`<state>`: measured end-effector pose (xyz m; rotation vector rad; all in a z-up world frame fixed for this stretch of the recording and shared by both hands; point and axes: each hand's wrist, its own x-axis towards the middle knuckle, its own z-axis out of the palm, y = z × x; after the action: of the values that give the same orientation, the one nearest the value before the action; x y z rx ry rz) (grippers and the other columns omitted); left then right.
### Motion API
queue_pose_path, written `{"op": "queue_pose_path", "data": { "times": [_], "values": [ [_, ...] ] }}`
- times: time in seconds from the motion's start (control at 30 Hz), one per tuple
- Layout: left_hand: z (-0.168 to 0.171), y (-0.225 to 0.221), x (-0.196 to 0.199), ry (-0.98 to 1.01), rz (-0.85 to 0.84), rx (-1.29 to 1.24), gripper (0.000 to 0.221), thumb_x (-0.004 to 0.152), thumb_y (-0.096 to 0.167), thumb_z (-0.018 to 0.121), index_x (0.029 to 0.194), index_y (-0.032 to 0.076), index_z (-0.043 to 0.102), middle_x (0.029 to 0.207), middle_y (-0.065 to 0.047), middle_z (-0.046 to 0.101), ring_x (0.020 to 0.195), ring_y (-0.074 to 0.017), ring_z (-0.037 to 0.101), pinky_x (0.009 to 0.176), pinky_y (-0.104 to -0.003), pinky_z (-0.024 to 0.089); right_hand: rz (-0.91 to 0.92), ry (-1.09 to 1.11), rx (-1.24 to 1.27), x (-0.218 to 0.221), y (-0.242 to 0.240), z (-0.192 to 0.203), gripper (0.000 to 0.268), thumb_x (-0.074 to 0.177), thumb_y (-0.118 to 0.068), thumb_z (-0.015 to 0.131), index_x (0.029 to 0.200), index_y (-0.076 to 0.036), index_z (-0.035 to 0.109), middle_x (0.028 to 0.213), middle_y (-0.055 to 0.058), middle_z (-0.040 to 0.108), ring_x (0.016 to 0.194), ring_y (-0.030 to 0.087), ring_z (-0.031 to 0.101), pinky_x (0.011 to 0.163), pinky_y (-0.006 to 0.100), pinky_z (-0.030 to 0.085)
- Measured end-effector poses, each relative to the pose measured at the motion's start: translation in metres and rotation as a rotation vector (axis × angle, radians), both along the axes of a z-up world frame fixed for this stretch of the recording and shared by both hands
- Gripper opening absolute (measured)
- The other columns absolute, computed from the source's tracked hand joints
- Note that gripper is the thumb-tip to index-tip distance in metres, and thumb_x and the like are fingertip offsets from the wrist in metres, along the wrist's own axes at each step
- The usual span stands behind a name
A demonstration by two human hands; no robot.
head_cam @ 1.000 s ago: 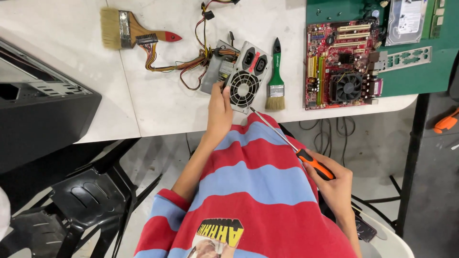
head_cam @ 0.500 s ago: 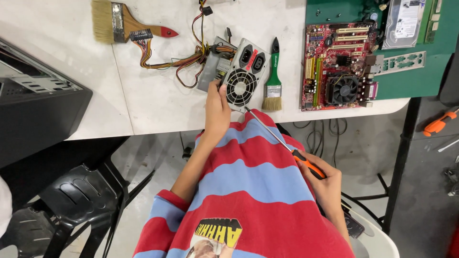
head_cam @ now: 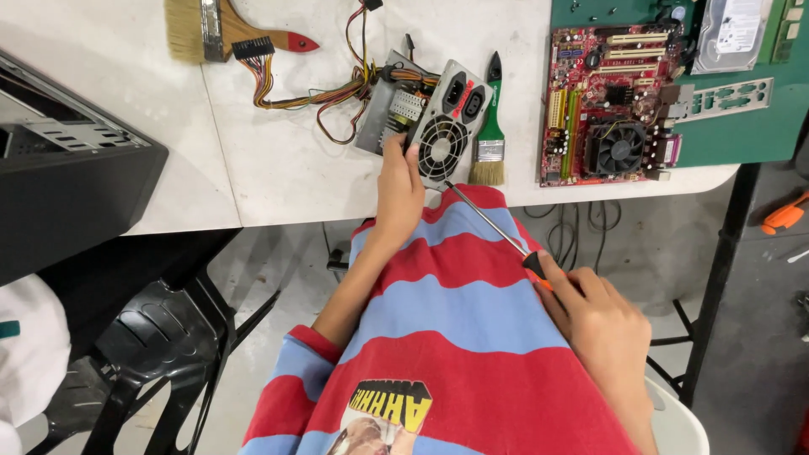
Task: Disassembling a computer power supply unit using a screwdriver on a repair bench.
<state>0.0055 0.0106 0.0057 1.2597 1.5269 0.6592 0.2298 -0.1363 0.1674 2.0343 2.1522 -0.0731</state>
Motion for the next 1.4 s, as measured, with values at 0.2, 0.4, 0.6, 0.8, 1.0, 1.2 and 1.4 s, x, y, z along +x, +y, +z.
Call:
{"op": "queue_pose_path", "data": {
  "times": [0.2,0.4,0.6,0.8,1.0,1.2,1.4],
  "values": [
    [-0.012,-0.012,0.015,0.078,-0.069,0.018,0.047,0.11,0.038,0.026,0.132,0.0,0.041,0.127,-0.021,0.054,0.088,-0.0397,0.062,0.069,-0.051,0.048,0.249,-0.054,0.221,-0.006,0.037,0.023,0.002,0.108,-0.027,0.081,0.107,-0.028,0.079,0.072,-0.003,0.046,0.062,0.018,0.044,0.055,0.032,0.035],
    [-0.005,-0.006,0.008,0.058,-0.026,0.036,0.045,0.11,0.038,0.026,0.129,0.001,0.042,0.116,-0.016,0.056,0.087,-0.0352,0.061,0.072,-0.049,0.048,-0.878,0.825,-0.738,0.023,0.073,0.037,0.052,0.106,-0.038,0.038,0.154,-0.021,0.048,0.068,0.008,0.037,0.058,0.022,0.042,0.069,0.034,0.043],
    [-0.015,-0.007,0.009,0.071,-0.02,0.073,0.044,0.11,0.034,0.029,0.131,-0.002,0.043,0.125,-0.022,0.057,0.1,-0.0439,0.064,0.076,-0.052,0.051,-0.772,1.36,-0.693,0.058,0.049,0.012,0.065,0.099,-0.007,0.047,0.162,-0.009,0.031,0.102,0.013,0.057,0.059,0.027,0.057,0.036,0.036,0.049],
    [-0.01,-0.005,0.006,0.045,-0.012,0.035,0.047,0.109,0.039,0.027,0.131,0.001,0.043,0.123,-0.018,0.058,0.098,-0.0397,0.064,0.077,-0.05,0.05,0.271,0.501,-0.076,0.042,0.031,0.023,0.033,0.102,0.007,0.059,0.127,-0.01,0.07,0.114,0.002,0.067,0.095,0.023,0.06,0.078,0.032,0.052],
    [-0.013,-0.005,0.005,0.048,-0.008,0.066,0.046,0.11,0.038,0.027,0.13,0.001,0.043,0.123,-0.019,0.058,0.101,-0.0402,0.064,0.078,-0.05,0.051,-0.071,0.767,-0.053,0.043,0.03,0.016,0.062,0.086,-0.013,0.082,0.143,-0.007,0.058,0.132,0.015,0.05,0.124,0.034,0.057,0.112,0.044,0.047],
    [-0.01,-0.002,-0.001,0.056,-0.018,0.065,0.049,0.109,0.041,0.024,0.13,0.001,0.044,0.119,-0.017,0.058,0.097,-0.0372,0.063,0.074,-0.049,0.05,-0.645,1.034,-0.546,0.048,0.053,0.035,0.066,0.1,-0.003,0.032,0.164,-0.008,0.019,0.047,0.006,0.032,0.044,0.019,0.035,0.085,0.035,0.052],
    [-0.01,-0.001,0.0,0.068,-0.021,0.07,0.05,0.109,0.041,0.024,0.131,0.0,0.044,0.119,-0.018,0.058,0.095,-0.0371,0.064,0.071,-0.049,0.051,-0.466,0.731,-0.403,0.035,0.04,0.046,0.061,0.097,-0.011,0.058,0.154,-0.01,0.04,0.153,0.015,0.052,0.121,0.03,0.062,0.091,0.042,0.052]
  ]
}}
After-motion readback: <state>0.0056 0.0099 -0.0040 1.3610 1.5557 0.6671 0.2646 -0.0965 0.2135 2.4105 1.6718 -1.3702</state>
